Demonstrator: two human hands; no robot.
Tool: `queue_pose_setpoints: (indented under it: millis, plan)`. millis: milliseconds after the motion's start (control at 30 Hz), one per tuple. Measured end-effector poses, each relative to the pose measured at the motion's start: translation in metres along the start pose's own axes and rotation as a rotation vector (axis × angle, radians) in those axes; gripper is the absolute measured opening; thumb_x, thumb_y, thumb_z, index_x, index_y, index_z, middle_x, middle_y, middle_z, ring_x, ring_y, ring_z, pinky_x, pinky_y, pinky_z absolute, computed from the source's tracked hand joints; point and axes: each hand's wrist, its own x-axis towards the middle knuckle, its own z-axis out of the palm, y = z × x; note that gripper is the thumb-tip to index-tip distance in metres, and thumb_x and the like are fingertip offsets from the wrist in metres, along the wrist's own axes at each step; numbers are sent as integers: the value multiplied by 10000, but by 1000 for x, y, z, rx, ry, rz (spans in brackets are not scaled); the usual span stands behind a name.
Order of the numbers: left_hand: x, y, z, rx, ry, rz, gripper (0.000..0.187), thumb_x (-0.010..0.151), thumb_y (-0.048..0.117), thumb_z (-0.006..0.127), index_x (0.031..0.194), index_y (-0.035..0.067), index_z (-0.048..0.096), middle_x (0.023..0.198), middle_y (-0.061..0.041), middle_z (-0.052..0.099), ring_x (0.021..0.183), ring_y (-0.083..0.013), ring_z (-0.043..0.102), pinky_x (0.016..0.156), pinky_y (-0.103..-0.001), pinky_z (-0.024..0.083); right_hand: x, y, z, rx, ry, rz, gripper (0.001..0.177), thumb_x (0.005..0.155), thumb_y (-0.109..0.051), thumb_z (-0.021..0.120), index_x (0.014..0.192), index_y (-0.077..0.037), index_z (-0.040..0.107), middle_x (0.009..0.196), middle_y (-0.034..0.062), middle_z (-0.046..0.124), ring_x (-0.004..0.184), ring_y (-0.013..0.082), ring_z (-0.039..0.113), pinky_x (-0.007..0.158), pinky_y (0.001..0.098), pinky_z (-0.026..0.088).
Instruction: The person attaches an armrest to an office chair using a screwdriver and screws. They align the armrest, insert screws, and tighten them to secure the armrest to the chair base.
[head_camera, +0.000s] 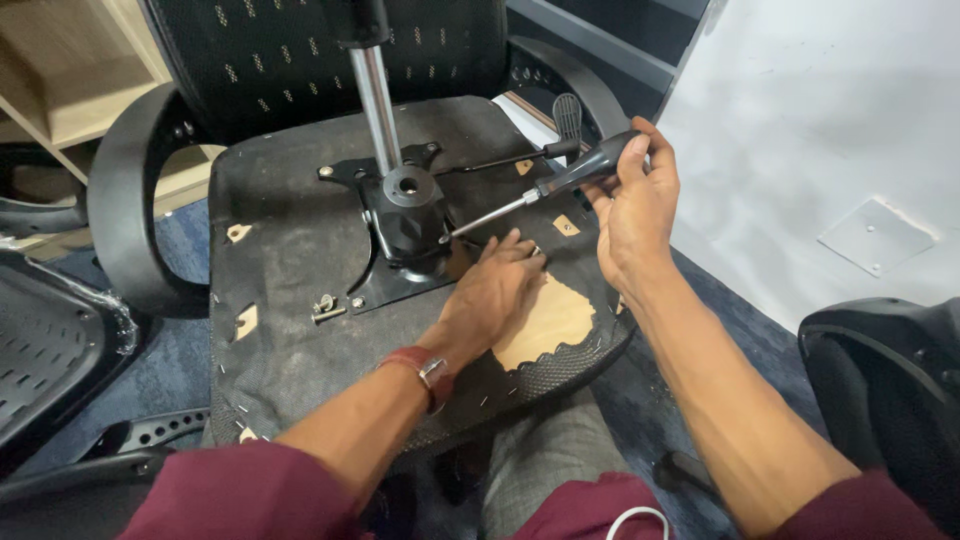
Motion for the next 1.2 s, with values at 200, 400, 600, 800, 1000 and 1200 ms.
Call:
queue_pose_setpoints:
  millis: [200,400,600,800,1000,1200]
  plan:
    - [-30,17,-35,-132,-103,-62,147,974,167,566,999,53,655,1171,-119,704,1176,-312,637,1083,-428,463,-14,5,0,50,-55,53,347,1090,-291,477,1386,-110,487,1060,41,627,934,146,614,914,415,581]
    - [-65,14,-67,-214,-110,-141,204,903,37,507,1034,35,663,1150,-151,690,1147,-370,633,1069,-418,483,-32,24,11,55,-80,102,332,1105,-284,492,1382,-104,515,1070,32,610,927,147,590,896,415,560]
    - [-101,-8,-91,-164,27,27,341,846,-14,545,1140,35,710,1326,-135,681,1330,-321,604,1163,-394,452,-50,36,28,89,-136,148,337,1075,-285,514,1366,-115,515,1094,24,592,989,152,620,933,449,585]
    - [-126,-15,-115,-56,-60,-185,302,846,34,620,1121,51,743,1324,-121,673,1227,-310,642,991,-378,525,-59,36,49,78,-175,163,328,1074,-273,518,1365,-121,514,1122,28,588,1019,153,630,962,450,572]
    - [-150,-34,-144,-66,-68,-138,267,845,23,630,1078,31,760,1300,-102,704,1225,-301,652,1013,-363,528,-69,29,71,82,-255,104,333,1083,-252,521,1373,-88,506,1128,37,603,1013,123,617,942,423,584]
    - [-162,-53,-161,-29,-82,-163,201,869,72,666,1037,52,775,1262,-90,722,1221,-272,676,1043,-338,529,-70,21,95,47,-314,83,353,1092,-253,520,1397,-78,487,1098,22,575,1004,105,602,957,397,609]
